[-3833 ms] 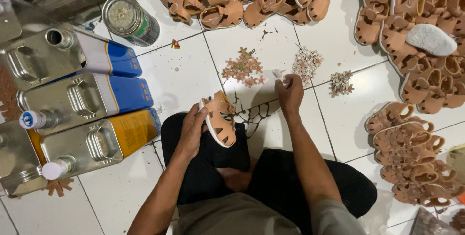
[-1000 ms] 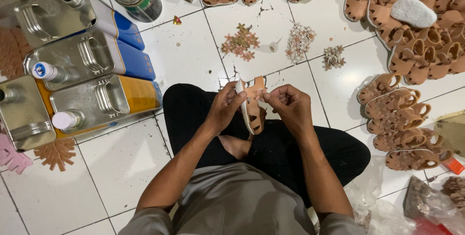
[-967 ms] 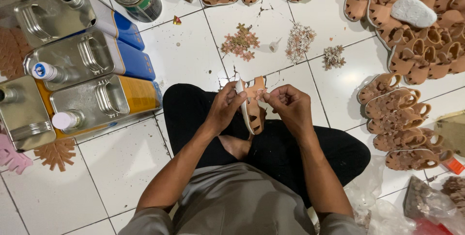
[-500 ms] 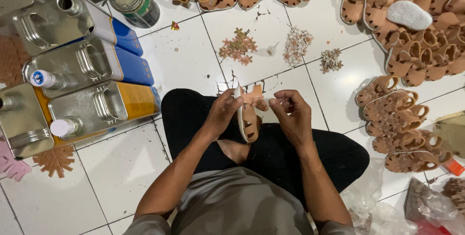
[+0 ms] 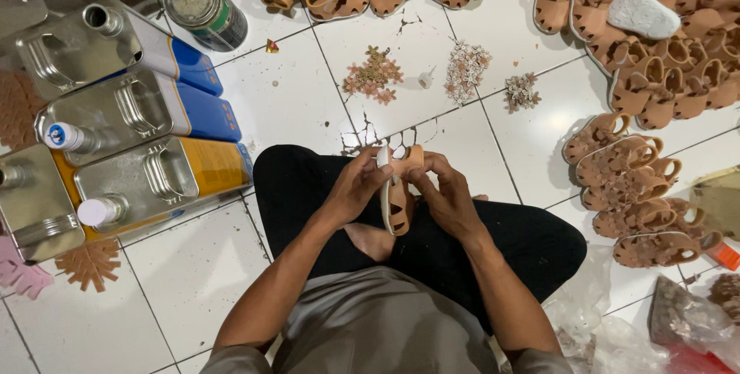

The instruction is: The person sits on the workshop floor among many children's leather sandals and decorative flower cutouts. They apply glue from a squeeze bottle onto a cutout, press it onto a sandal upper, press the pieces down by hand, and set the finished sandal aside before picking up the next one.

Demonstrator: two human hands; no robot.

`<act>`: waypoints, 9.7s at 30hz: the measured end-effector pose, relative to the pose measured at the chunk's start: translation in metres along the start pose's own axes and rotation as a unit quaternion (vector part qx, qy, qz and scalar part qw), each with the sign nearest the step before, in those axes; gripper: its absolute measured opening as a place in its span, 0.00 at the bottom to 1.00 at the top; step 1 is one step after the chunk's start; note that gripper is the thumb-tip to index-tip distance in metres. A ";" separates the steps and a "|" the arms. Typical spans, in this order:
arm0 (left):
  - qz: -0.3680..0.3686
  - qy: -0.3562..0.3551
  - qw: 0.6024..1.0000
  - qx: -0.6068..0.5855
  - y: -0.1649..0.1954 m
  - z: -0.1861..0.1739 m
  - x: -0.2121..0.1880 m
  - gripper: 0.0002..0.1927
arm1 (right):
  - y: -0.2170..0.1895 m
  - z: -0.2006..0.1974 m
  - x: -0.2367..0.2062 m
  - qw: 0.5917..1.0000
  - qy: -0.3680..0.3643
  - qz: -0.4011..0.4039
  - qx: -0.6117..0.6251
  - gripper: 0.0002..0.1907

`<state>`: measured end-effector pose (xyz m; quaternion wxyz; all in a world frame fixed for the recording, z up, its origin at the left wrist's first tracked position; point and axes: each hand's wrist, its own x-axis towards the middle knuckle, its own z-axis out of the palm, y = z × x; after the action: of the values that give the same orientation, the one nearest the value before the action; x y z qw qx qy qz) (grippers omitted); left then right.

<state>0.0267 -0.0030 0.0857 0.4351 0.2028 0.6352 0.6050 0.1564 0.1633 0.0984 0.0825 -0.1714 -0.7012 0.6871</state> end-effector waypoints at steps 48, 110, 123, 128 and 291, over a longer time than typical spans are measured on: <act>0.022 0.028 0.999 0.001 -0.004 0.025 0.000 0.37 | 0.001 0.002 -0.013 0.996 0.081 0.018 0.039 0.10; -0.045 0.091 0.898 -0.428 -0.038 0.006 0.045 0.32 | -0.015 0.056 -0.001 0.944 0.167 -0.058 -0.278 0.17; -0.047 0.051 0.881 -0.468 -0.023 -0.025 0.082 0.31 | 0.097 -0.037 0.124 0.933 0.227 -0.015 -0.280 0.28; -0.037 0.033 0.890 -0.453 -0.008 -0.037 0.094 0.32 | 0.140 -0.048 0.182 0.918 0.209 -0.037 -0.335 0.32; -0.035 0.036 0.827 -0.559 -0.072 -0.034 0.079 0.24 | 0.149 -0.042 0.171 0.919 0.254 0.011 -0.303 0.15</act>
<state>-0.0236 0.0252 -0.0106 0.4715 -0.1194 0.2097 0.8482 0.0313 0.2627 -0.0677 0.1944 -0.3645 -0.8294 0.3762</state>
